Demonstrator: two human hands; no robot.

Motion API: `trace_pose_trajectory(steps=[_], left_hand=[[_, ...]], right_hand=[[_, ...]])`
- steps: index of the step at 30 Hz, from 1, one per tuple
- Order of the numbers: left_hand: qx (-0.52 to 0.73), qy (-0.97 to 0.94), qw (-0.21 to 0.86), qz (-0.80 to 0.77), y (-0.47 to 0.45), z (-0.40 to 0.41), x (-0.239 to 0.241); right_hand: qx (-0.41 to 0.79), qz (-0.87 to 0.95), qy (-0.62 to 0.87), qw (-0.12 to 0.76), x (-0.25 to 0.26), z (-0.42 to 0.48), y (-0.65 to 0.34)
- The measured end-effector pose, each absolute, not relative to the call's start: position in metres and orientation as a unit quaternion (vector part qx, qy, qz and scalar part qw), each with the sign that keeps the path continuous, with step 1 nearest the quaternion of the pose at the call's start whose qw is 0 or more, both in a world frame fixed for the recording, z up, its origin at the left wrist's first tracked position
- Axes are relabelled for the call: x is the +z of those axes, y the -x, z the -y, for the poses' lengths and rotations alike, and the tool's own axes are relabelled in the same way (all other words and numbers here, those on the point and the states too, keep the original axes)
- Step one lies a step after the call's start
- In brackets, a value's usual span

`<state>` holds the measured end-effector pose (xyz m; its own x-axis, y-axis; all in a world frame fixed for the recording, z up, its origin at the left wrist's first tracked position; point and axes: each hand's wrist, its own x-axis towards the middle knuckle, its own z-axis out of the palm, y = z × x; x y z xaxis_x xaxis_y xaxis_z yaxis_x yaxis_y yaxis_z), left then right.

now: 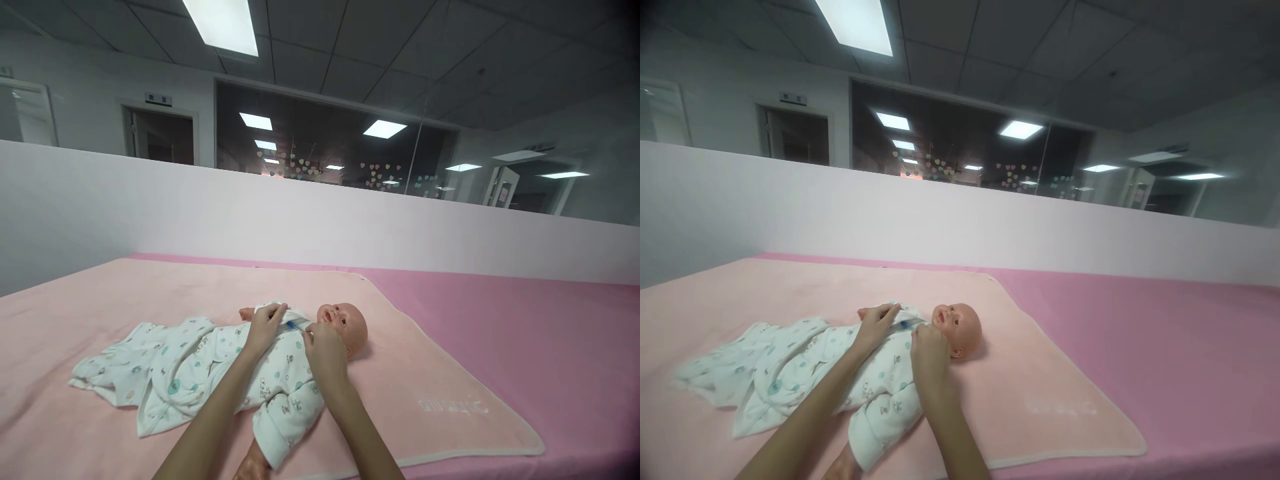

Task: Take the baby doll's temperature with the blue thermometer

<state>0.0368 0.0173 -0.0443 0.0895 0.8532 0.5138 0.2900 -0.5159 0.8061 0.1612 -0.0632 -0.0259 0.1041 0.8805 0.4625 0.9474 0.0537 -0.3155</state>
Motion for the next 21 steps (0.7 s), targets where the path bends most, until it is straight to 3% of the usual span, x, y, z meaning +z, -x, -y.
trace_pose_trajectory(steps=[5,11,14,18,21], left_hand=[[0.554,-0.672,0.299,-0.390,-0.037,-0.020,-0.044],[0.529,-0.703,0.258,-0.399,-0.041,-0.016,-0.042],[0.486,-0.748,0.155,-0.425,-0.040,-0.009,-0.038],[0.440,-0.744,-0.075,-0.498,-0.031,-0.006,-0.024],[0.392,-0.724,-0.129,-0.553,-0.024,-0.018,-0.015]], right_hand=[[-0.072,0.706,0.678,0.192,-0.030,0.019,-0.151],[-0.071,0.729,0.659,0.172,-0.034,0.001,-0.147],[-0.074,0.734,0.654,0.169,-0.037,0.004,-0.147],[-0.078,0.725,0.664,0.166,-0.039,0.007,-0.144],[-0.079,0.721,0.669,0.162,-0.039,0.005,-0.142]])
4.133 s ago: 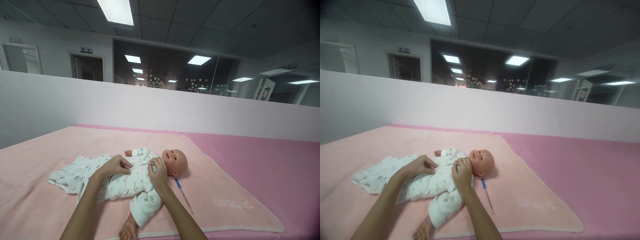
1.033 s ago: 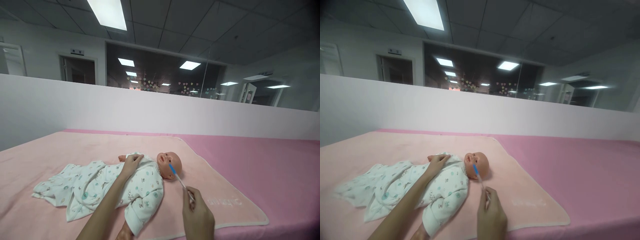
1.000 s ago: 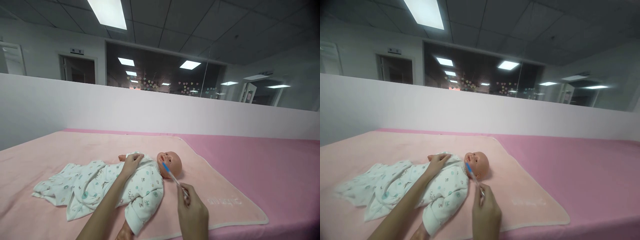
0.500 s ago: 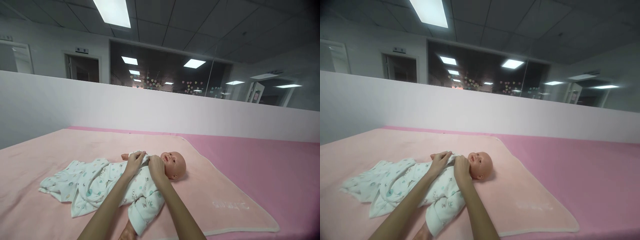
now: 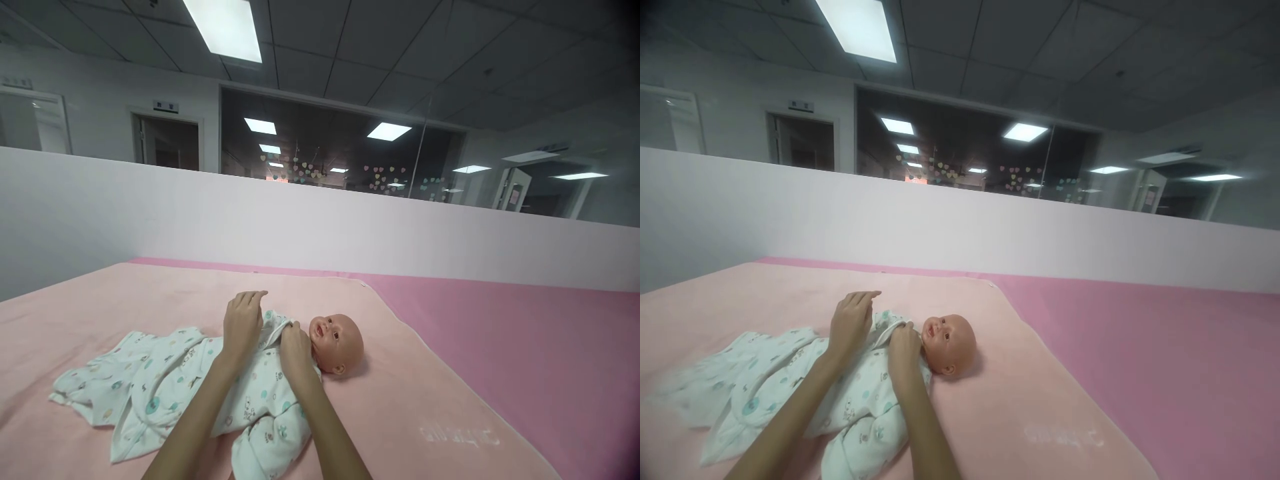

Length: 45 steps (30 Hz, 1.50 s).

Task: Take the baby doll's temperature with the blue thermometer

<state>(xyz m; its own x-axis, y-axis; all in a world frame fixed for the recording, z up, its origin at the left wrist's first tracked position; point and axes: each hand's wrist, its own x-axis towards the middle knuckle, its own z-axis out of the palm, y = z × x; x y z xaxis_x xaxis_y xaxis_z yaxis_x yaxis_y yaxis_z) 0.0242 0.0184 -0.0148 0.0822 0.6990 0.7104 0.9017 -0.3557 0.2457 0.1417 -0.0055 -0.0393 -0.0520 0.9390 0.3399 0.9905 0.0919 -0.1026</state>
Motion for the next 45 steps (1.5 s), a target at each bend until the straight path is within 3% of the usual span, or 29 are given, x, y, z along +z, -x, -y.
trace_pose_trajectory(steps=[5,8,17,24,38,45], left_hand=[[-0.188,0.783,0.046,0.592,-0.026,-0.053,-0.031],[-0.149,0.766,0.011,0.625,-0.028,-0.061,-0.045],[-0.149,0.746,0.078,0.644,-0.023,-0.051,-0.049],[-0.154,0.744,-0.052,0.648,-0.018,-0.037,-0.042],[-0.179,0.760,-0.091,0.618,-0.002,-0.019,-0.045],[-0.163,0.763,-0.072,0.621,-0.003,-0.018,-0.042]], right_hand=[[-0.061,0.717,0.678,0.149,-0.038,0.003,-0.139],[-0.041,0.717,0.682,0.137,-0.038,0.002,-0.137],[-0.053,0.724,0.673,0.141,-0.040,0.003,-0.137],[-0.066,0.726,0.670,0.141,-0.038,0.008,-0.137],[-0.030,0.770,0.599,0.216,-0.027,0.027,-0.172],[-0.065,0.746,0.647,0.145,-0.033,0.013,-0.159]])
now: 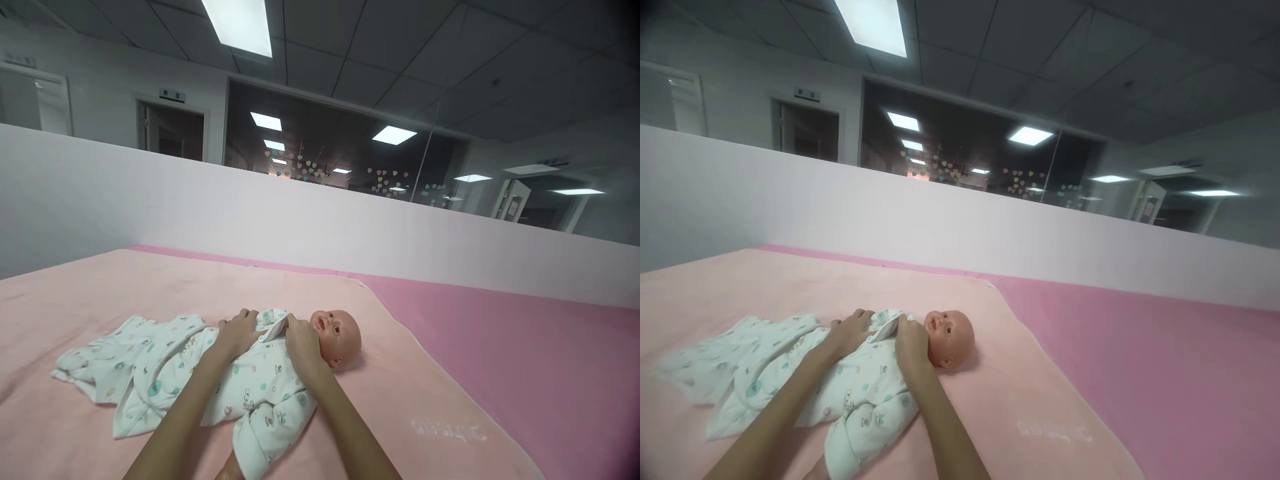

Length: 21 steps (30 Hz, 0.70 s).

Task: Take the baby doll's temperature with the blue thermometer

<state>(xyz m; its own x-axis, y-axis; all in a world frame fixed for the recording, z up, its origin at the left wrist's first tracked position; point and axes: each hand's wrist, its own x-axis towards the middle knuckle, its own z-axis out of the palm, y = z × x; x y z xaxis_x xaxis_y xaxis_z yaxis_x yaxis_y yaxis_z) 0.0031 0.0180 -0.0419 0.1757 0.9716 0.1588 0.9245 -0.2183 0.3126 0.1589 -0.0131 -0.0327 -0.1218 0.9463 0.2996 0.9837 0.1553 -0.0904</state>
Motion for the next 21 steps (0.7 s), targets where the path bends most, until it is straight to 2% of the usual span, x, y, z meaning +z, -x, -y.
trace_pose_trajectory(steps=[3,6,9,13,16,19,21], left_hand=[[0.165,-0.764,0.073,-0.620,-0.003,-0.017,-0.042],[0.166,-0.764,0.069,-0.619,-0.003,-0.017,-0.042],[0.172,-0.765,0.066,-0.617,-0.004,-0.018,-0.043],[0.186,-0.760,0.065,-0.619,-0.004,-0.020,-0.045],[0.196,-0.760,0.070,-0.615,-0.003,-0.021,-0.047],[0.196,-0.760,0.072,-0.615,-0.003,-0.021,-0.046],[0.194,-0.760,0.072,-0.616,-0.003,-0.019,-0.045]], right_hand=[[-0.082,0.742,0.647,0.157,-0.029,0.017,-0.159],[-0.107,0.728,0.633,0.241,-0.027,0.022,-0.159],[-0.125,0.759,0.555,0.317,-0.026,0.023,-0.159],[-0.088,0.795,0.508,0.320,-0.024,0.021,-0.165],[-0.109,0.785,0.506,0.340,-0.017,0.020,-0.180],[-0.122,0.738,0.545,0.378,-0.006,0.013,-0.208],[-0.078,0.695,0.589,0.406,-0.002,0.005,-0.232]])
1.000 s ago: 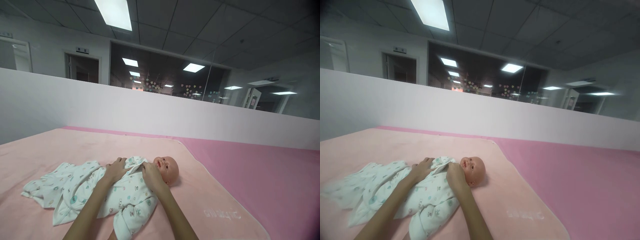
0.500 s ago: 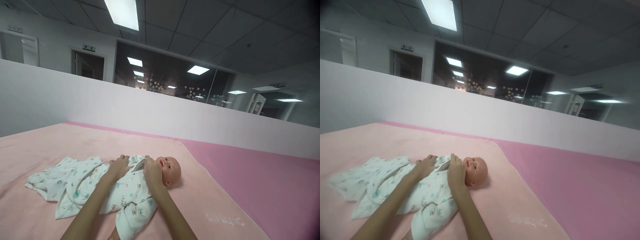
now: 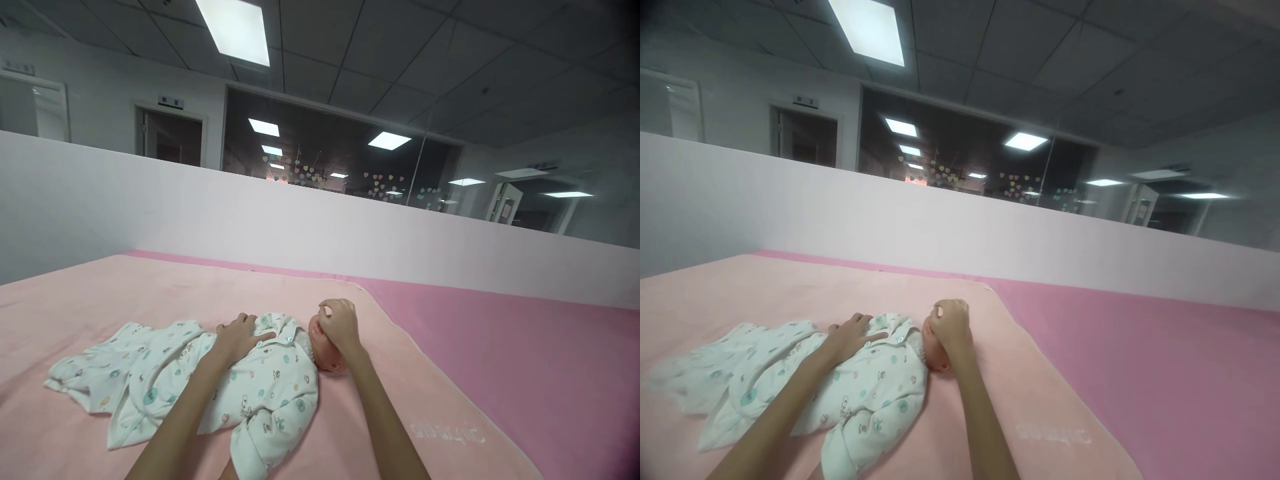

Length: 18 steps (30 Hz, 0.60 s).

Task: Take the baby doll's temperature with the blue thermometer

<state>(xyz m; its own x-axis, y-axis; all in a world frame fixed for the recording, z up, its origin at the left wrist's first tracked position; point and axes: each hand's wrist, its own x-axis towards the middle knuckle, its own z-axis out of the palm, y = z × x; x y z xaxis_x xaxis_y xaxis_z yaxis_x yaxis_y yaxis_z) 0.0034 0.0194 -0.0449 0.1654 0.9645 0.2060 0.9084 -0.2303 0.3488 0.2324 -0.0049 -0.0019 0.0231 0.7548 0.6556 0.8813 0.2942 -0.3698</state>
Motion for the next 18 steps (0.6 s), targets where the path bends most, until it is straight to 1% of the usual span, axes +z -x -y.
trace_pose_trajectory(steps=[1,3,5,7,10,16,18], left_hand=[[0.193,-0.760,0.073,-0.616,-0.003,-0.019,-0.044],[0.193,-0.761,0.076,-0.614,-0.003,-0.018,-0.044],[0.197,-0.762,0.081,-0.612,-0.003,-0.019,-0.044],[0.201,-0.762,0.088,-0.609,-0.002,-0.020,-0.045],[0.206,-0.762,0.097,-0.606,-0.002,-0.022,-0.048],[0.210,-0.756,0.101,-0.612,0.000,-0.025,-0.052],[0.208,-0.756,0.103,-0.612,0.001,-0.025,-0.052]], right_hand=[[-0.028,0.680,0.601,0.419,-0.002,0.000,-0.246],[0.110,0.655,0.588,0.461,-0.008,-0.010,-0.270],[0.243,0.613,0.544,0.518,-0.017,-0.017,-0.290],[0.334,0.565,0.497,0.568,-0.027,-0.020,-0.303],[0.388,0.544,0.445,0.597,-0.035,-0.018,-0.309],[0.399,0.572,0.415,0.584,-0.031,-0.012,-0.304],[0.416,0.584,0.408,0.565,-0.031,-0.011,-0.305]])
